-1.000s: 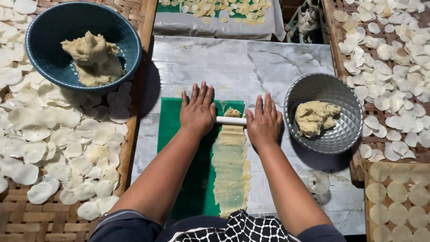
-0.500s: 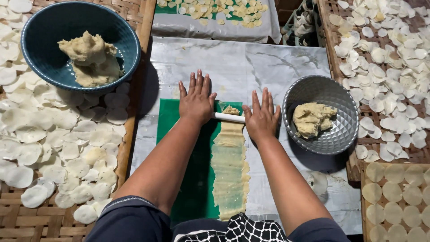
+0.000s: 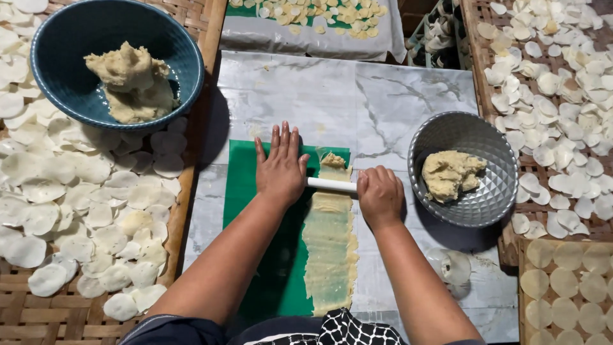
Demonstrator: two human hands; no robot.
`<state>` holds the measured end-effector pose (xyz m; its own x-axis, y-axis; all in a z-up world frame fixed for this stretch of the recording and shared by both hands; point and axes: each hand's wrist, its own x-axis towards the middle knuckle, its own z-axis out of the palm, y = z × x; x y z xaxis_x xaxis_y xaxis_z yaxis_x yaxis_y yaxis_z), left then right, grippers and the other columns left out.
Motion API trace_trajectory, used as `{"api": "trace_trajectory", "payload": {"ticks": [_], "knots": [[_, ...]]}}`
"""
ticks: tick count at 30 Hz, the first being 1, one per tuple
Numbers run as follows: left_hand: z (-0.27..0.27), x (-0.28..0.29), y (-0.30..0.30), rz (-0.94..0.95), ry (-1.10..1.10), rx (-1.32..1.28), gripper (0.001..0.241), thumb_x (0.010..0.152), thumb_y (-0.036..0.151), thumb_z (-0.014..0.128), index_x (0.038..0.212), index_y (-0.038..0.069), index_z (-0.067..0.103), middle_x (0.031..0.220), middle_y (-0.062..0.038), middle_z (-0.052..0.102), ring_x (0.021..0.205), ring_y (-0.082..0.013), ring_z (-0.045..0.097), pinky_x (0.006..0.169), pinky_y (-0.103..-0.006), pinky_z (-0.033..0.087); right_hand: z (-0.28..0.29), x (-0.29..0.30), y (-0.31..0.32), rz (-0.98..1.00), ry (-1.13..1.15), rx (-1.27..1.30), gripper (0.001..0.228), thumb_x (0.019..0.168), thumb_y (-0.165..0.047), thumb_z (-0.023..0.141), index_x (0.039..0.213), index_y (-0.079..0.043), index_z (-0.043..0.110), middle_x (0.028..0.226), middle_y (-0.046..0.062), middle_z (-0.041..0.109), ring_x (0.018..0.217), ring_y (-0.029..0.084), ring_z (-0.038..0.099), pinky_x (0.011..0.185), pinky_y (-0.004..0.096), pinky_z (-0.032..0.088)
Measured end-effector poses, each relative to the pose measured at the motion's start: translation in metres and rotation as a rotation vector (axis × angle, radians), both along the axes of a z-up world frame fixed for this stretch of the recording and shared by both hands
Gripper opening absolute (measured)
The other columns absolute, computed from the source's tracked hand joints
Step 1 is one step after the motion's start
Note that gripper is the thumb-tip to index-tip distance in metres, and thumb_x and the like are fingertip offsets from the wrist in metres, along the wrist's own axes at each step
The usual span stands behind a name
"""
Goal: Rolling out small pieces of dough using a rolling pin on a flat surface
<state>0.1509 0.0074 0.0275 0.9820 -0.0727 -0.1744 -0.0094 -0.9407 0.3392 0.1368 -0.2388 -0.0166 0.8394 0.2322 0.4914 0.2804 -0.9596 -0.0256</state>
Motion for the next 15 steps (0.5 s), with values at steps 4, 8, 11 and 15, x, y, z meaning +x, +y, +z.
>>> {"api": "trace_trajectory", "payload": {"ticks": [4, 8, 11, 15], "knots": [[-0.01, 0.013, -0.001, 0.031, 0.037, 0.006, 0.068, 0.109, 0.049, 0.02, 0.165, 0.011, 0.011, 0.173, -0.014, 0.006, 0.16, -0.0305, 0.0, 0.124, -0.0632, -0.008, 0.013, 0.008, 0.015, -0.117, 0.118, 0.029, 0.023, 0.1, -0.038, 0.052, 0.097, -0.016, 0.056, 0.105, 0.006, 0.053, 0.106, 0.03, 0.056, 0.098, 0.048, 0.042], [-0.013, 0.043, 0.0, 0.037, 0.049, 0.039, 0.07, 0.108, 0.05, 0.019, 0.166, 0.012, 0.006, 0.173, -0.013, -0.001, 0.16, -0.0302, -0.007, 0.124, -0.0638, -0.01, 0.038, 0.024, 0.029, -0.185, 0.429, 0.11, 0.05, 0.106, -0.033, 0.043, 0.152, -0.015, 0.044, 0.162, 0.017, 0.035, 0.154, 0.032, 0.025, 0.119, 0.06, 0.019], [-0.009, 0.042, 0.0, 0.036, -0.025, 0.031, 0.071, 0.109, 0.051, 0.019, 0.166, 0.012, 0.007, 0.174, -0.013, -0.001, 0.16, -0.0303, -0.006, 0.125, -0.0637, -0.009, 0.022, 0.029, 0.025, -0.181, 0.401, 0.104, 0.055, 0.108, -0.039, 0.041, 0.158, -0.016, 0.039, 0.165, 0.016, 0.032, 0.156, 0.03, 0.023, 0.119, 0.06, 0.019], [-0.003, 0.004, 0.001, -0.01, -0.158, 0.021, 0.071, 0.108, 0.05, 0.025, 0.166, 0.012, 0.011, 0.174, -0.013, 0.005, 0.16, -0.0316, 0.002, 0.125, -0.0632, -0.004, 0.021, 0.001, 0.022, -0.137, 0.367, 0.079, 0.061, 0.109, -0.045, 0.037, 0.157, -0.008, 0.037, 0.168, 0.019, 0.027, 0.157, 0.032, 0.021, 0.118, 0.064, 0.018]]}}
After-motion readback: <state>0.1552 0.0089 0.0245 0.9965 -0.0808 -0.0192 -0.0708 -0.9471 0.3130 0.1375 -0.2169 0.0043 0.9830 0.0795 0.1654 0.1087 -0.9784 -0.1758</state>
